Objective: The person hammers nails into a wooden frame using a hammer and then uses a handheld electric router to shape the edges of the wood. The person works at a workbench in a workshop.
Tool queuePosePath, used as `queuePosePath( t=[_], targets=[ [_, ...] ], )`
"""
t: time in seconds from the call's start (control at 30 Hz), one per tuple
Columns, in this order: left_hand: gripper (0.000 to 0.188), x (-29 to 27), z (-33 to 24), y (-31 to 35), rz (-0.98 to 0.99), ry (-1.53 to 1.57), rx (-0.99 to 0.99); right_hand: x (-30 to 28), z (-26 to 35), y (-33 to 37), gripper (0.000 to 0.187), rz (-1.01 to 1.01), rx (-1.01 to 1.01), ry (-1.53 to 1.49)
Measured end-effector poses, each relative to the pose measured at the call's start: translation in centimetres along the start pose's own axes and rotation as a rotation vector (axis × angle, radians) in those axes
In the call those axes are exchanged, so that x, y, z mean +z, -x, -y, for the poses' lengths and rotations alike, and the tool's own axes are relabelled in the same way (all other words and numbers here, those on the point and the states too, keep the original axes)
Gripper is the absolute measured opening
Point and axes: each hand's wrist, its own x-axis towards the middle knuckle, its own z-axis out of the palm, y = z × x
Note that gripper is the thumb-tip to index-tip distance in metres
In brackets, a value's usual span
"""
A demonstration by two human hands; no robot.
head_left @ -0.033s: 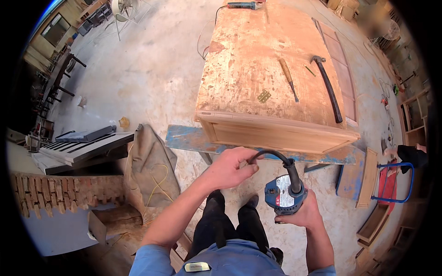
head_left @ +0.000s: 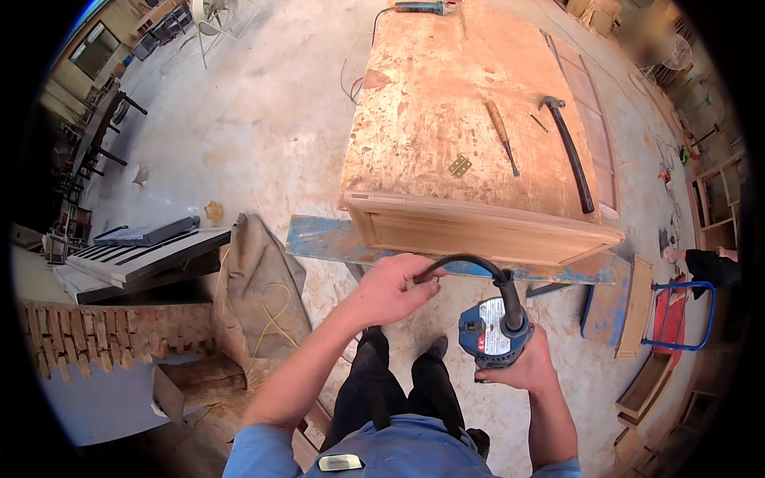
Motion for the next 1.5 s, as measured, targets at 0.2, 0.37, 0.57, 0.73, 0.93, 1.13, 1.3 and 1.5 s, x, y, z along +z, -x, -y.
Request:
queuePosePath(
  t=[0.2,0.37,0.57,0.73,0.93,1.13,1.3,1.5],
  targets=[
    [0.013,-9.2,8.3,3.6,-0.333,0.021,-0.146,4.6,1.8,-8.4,0.072,-0.291,-0.068,-0.179],
    [0.017,-12.5,11.5,1.9,-0.539,0.192,-0.125,7.5,4.9,-15.7,0.081,-0.454,-0.132,-0.164],
    [0.022,-13.5,13.3,-0.9,-0.545,0.137,-0.045,10.5,6.1,-22.3,0.050,-0.580,-0.281,-0.397],
    [0.020,-14.5,15.2,-2.1,-0.677,-0.683,0.155,11.2,5.4,-24.3,0.038,-0.532,-0.269,-0.402],
    [0.030,-13.9,13.7,-3.8,-0.484,0.315,-0.444,11.5,4.5,-25.2,0.044,-0.498,-0.295,-0.338],
    [0.049,-10.3,17.7,-3.8,-0.484,0.582,0.072,12.1,3.9,-25.7,0.048,-0.491,-0.302,-0.249],
    [0.063,-9.4,18.3,-3.6,-0.346,0.152,0.207,12.0,4.0,-25.7,0.044,-0.467,-0.260,-0.275],
    [0.103,-9.9,16.9,-4.5,-0.242,-0.361,0.353,12.1,4.9,-25.9,0.041,-0.456,-0.299,-0.284]
  ],
)
